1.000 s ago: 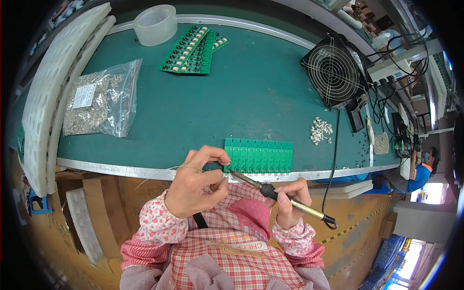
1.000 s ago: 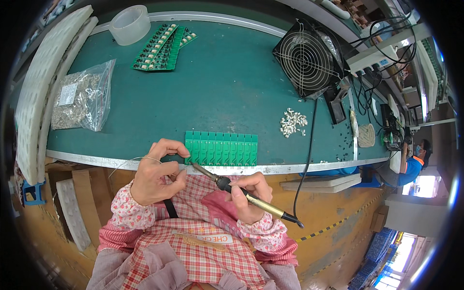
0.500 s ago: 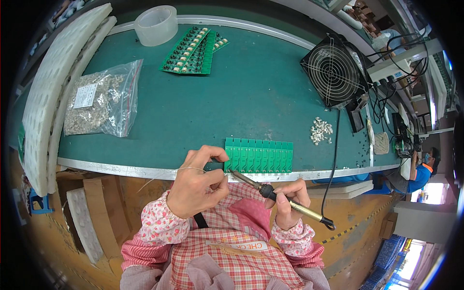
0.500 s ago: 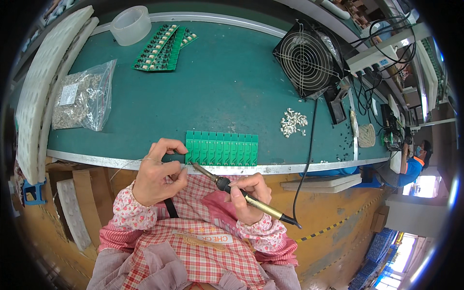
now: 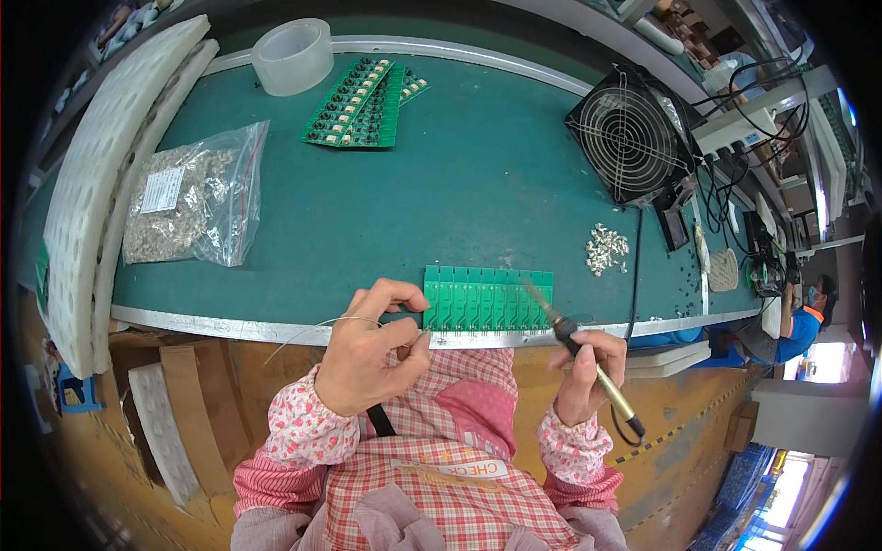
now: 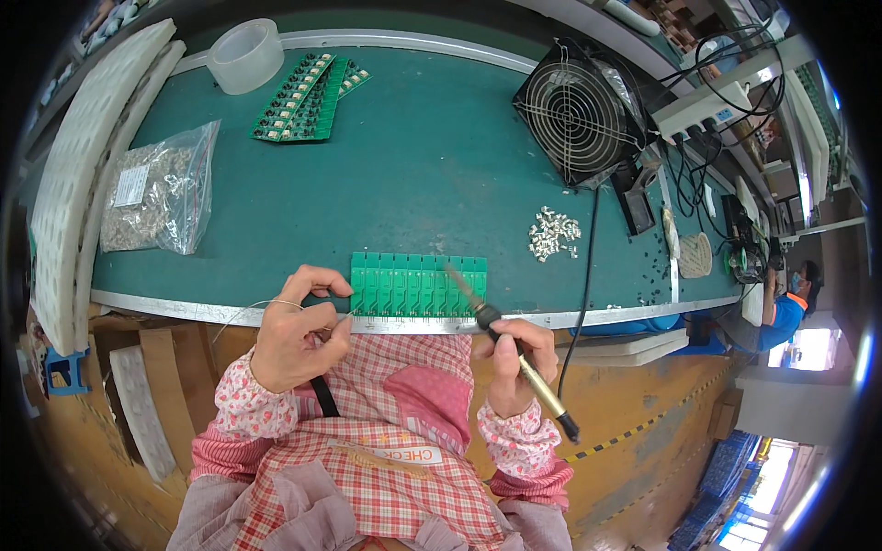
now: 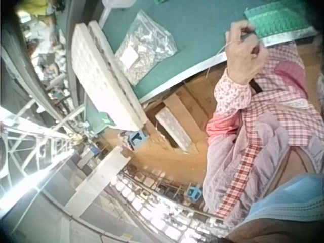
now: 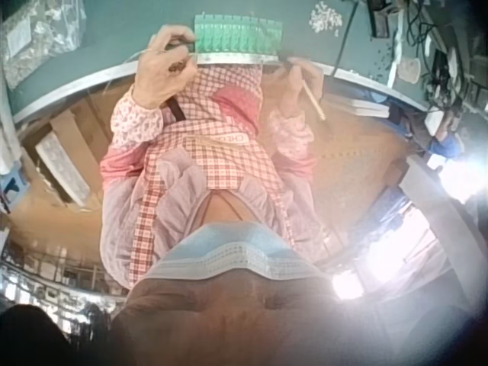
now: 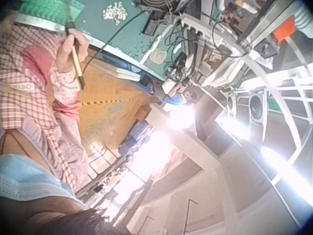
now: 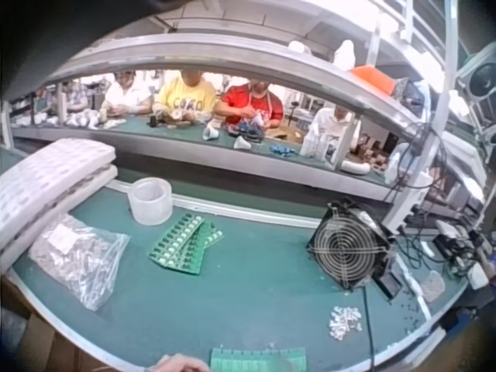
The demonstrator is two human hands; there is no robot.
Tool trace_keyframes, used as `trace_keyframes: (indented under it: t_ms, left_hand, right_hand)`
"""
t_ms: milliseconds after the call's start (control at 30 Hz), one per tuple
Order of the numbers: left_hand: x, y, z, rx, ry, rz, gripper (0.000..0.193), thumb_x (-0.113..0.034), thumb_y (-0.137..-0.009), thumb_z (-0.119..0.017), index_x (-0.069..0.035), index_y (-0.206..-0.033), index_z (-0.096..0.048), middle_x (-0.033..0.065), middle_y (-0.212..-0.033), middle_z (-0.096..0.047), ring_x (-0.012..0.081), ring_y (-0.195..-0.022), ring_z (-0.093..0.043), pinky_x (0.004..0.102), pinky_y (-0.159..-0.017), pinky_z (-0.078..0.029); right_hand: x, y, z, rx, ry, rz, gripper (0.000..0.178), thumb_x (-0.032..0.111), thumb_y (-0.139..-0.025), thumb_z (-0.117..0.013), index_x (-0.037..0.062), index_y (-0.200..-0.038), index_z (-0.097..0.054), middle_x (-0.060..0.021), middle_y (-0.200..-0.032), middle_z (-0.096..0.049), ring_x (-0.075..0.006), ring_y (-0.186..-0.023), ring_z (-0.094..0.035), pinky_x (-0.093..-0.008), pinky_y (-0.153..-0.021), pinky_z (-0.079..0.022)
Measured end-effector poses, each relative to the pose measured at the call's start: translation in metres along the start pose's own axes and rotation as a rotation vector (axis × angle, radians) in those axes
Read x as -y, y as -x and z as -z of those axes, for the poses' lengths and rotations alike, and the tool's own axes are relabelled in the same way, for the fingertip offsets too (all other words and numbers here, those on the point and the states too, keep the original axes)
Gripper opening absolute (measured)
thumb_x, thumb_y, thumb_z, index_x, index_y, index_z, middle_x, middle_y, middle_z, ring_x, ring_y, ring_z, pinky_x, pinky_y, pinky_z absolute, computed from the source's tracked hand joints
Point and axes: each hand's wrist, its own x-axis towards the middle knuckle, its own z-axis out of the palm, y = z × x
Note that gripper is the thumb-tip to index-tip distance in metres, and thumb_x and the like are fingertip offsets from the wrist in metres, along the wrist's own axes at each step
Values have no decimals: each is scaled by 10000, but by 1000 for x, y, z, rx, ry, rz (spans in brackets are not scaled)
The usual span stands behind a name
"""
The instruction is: The person assembles electronic components onto printed circuit boards and solders them in place with a soldering iron and soldering wire, using pliers to manipulate components.
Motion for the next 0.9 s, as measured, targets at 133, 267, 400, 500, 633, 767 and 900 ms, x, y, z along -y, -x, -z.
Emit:
trace_keyframes:
  t_ms: [133,267,400,500,633,767,900]
  left_hand:
    - [-3,-4,0,-34,-1,101,117,-32,-754,-662,1,-719,-555,128,-996,-579,236,-751,-569,322,-703,-466]
    - [-2,-18,-2,-175,-40,135,125,-67,-807,-654,3,-784,-553,155,-944,-609,290,-757,-606,347,-695,-476]
    - [-4,-34,0,-100,-45,206,129,-36,-793,-657,25,-792,-544,163,-960,-620,226,-841,-628,285,-696,-488]
    - [-1,-59,-2,61,-40,222,178,-43,-761,-692,8,-805,-526,147,-970,-620,228,-813,-628,293,-701,-504]
    - [18,-117,-13,123,-34,167,171,-86,-798,-671,15,-881,-560,145,-963,-628,233,-817,-628,297,-716,-506]
    - [28,-155,-14,135,-74,55,260,-189,-854,-634,21,-1000,-590,122,-931,-635,233,-818,-625,316,-763,-492]
    - [16,-152,-7,37,11,7,248,-191,-899,-567,16,-1031,-602,108,-912,-634,228,-825,-621,340,-743,-470]
  right_hand:
    - [-6,-21,1,35,484,200,214,-6,-828,-580,4,-1041,-591,-121,-810,-599,-191,-686,-606,-278,-615,-473]
    - [-8,-43,-6,107,655,270,403,-85,-761,-638,43,-1140,-588,-153,-946,-603,-265,-837,-618,-319,-709,-493]
    - [-6,-56,-8,235,674,293,468,-60,-749,-658,74,-1190,-574,-173,-1022,-592,-309,-896,-603,-342,-765,-486]
    - [-9,-56,-4,281,673,301,483,-58,-733,-666,66,-1191,-569,-172,-1016,-590,-316,-894,-598,-347,-777,-480]
    - [-5,-52,-6,167,632,218,469,-56,-736,-665,48,-1182,-562,-162,-998,-589,-283,-852,-608,-343,-742,-485]
    - [-6,-37,-22,77,606,206,503,-54,-729,-675,58,-1203,-544,-143,-985,-556,-217,-740,-613,-292,-652,-502]
    - [-5,-13,-37,125,468,219,477,-28,-743,-693,58,-1191,-552,-132,-1001,-553,-193,-705,-645,-272,-580,-522]
